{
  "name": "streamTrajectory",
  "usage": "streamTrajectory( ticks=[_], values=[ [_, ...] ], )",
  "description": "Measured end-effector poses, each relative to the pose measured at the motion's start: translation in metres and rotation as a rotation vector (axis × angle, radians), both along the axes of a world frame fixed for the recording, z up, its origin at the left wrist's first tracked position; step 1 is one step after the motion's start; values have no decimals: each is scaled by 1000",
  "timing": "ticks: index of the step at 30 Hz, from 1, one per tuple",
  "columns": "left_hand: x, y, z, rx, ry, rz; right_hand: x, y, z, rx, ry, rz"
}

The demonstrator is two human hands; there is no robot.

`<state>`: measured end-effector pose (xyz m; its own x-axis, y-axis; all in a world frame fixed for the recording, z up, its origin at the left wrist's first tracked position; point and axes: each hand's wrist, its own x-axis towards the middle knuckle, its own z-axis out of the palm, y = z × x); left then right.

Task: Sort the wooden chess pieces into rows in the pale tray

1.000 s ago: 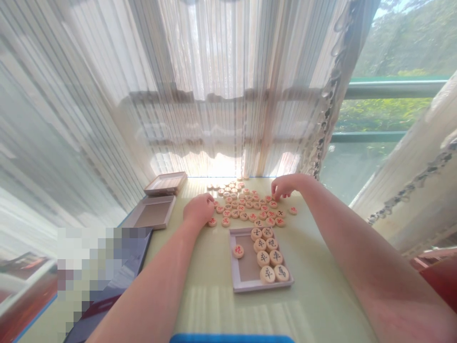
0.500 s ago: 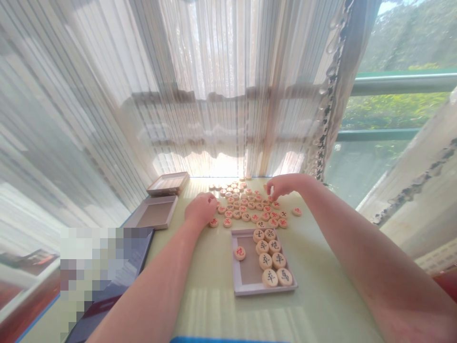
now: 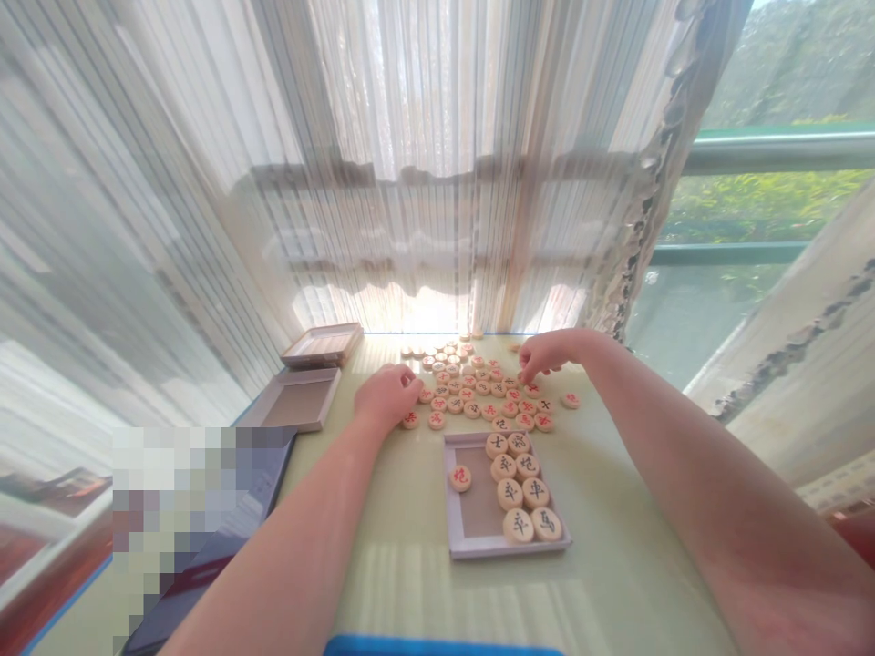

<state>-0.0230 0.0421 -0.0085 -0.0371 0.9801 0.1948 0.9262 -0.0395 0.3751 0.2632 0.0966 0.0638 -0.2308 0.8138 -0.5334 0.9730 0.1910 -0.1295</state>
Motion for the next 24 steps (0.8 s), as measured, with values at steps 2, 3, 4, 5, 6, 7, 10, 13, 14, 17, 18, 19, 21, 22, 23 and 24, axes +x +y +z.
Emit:
streamTrajectory(
  ticks=[2, 3, 4, 5, 6, 7, 10, 13, 14, 17, 18, 19, 21, 22, 23, 24],
  values=[
    [0, 0, 0, 2, -3, 1, 0, -1, 1, 9, 19, -7],
    [0, 0, 0, -2, -7, 1, 1, -1, 2, 18, 40, -20],
    [0, 0, 0, -7, -10, 2, 1, -1, 4, 33, 70, -44],
    [1, 0, 1, -13, -15, 0, 1, -2, 7, 57, 100, -75],
    [1, 0, 1, -18, -18, -1, 1, -3, 11, 94, 128, -111],
    [1, 0, 1, -19, -20, -1, 1, -5, 15, 142, 151, -147],
    [1, 1, 1, -9, -15, 3, -9, -20, 28, 329, 237, -191],
    [1, 2, 0, -1, -5, -6, -30, -54, 35, 483, 333, -79],
    [1, 2, 0, -2, -8, -15, -39, -69, 35, 507, 345, -13],
    [1, 3, 0, -11, -21, -27, -68, -117, 28, 583, 418, 151],
    [1, 4, 0, -7, -21, -20, -76, -132, 25, 589, 444, 184],
    [2, 4, -1, -1, -17, -9, -83, -144, 21, 606, 464, 192],
    [2, 6, -2, 41, -16, -8, -93, -162, 14, 633, 436, 185],
    [2, 7, -2, 53, -27, -13, -96, -166, 11, 620, 411, 184],
    [1, 7, -3, 65, -39, -12, -98, -167, 7, 591, 392, 182],
    [1, 8, -4, 80, -52, -8, -99, -166, 4, 558, 388, 176]
  ],
)
